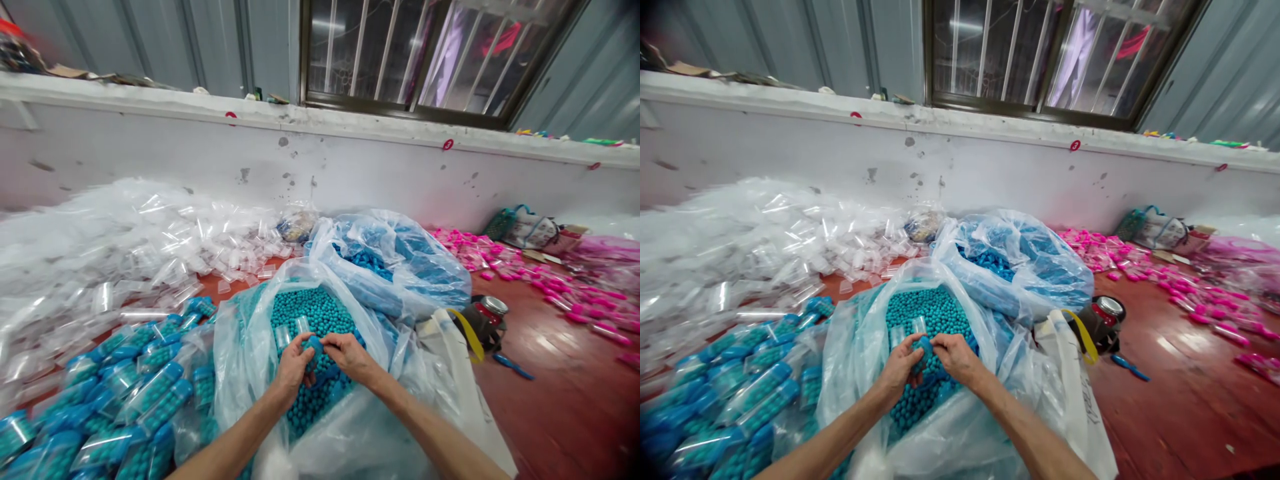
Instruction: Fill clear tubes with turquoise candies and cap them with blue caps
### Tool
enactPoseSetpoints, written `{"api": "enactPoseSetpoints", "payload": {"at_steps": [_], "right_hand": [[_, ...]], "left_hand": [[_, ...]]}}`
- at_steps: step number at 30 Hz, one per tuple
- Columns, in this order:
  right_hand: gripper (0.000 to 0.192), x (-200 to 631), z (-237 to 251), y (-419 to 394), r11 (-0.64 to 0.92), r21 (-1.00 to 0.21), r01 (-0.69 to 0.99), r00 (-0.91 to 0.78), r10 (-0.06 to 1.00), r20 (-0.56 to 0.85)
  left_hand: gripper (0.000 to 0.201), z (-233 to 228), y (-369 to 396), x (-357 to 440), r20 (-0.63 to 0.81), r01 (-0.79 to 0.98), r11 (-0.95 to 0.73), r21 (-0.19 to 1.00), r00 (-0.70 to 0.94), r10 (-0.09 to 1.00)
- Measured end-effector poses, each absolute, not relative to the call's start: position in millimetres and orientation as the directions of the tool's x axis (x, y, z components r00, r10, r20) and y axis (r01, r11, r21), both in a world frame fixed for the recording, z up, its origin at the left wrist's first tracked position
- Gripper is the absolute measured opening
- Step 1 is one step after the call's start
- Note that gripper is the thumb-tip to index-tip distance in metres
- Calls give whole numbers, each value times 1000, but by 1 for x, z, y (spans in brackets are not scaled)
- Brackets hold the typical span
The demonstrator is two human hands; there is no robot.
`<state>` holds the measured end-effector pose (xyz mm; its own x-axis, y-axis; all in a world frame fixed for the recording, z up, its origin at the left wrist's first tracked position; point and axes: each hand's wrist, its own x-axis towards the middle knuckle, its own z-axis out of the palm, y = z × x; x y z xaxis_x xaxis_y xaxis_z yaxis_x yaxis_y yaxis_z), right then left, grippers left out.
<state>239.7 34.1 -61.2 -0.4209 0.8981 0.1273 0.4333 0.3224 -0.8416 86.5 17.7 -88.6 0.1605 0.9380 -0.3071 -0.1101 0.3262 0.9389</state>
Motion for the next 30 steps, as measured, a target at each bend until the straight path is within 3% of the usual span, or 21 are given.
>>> {"api": "enactPoseSetpoints", "payload": {"at_steps": [3,5,7,9,11,15,18,20,26,30], "right_hand": [[15,244,-61,40,147,-904,402,-394,919,-26],[29,242,-64,45,-48,-947,317,-316,936,-153],[35,237,-69,47,-147,-967,206,-202,961,-189],[28,231,-73,46,-104,-977,188,-137,982,-131],[20,227,-74,42,-2,-967,255,-177,983,-49],[22,222,-67,26,131,-921,366,-328,945,4],[64,217,-62,11,150,-890,431,-406,913,-42],[87,211,-61,4,213,-840,499,-410,912,-12],[59,193,-66,-5,384,-703,599,-339,917,212],[57,191,-67,-6,419,-707,570,-330,904,270]], "left_hand": [[61,-83,16,79,-319,-59,346,936,265,910],[60,-78,15,76,-323,-2,342,940,326,888],[55,-74,14,75,-311,60,309,949,343,887],[47,-74,12,77,-291,105,272,957,310,905],[42,-77,10,80,-279,107,259,960,255,926],[54,-85,7,82,-303,40,300,953,179,936],[66,-83,9,82,-245,-126,267,955,170,955],[62,-78,9,81,-177,-248,220,944,184,967],[35,-66,2,85,-214,-260,249,933,156,964],[29,-73,0,89,-215,-209,230,950,90,972]]}}
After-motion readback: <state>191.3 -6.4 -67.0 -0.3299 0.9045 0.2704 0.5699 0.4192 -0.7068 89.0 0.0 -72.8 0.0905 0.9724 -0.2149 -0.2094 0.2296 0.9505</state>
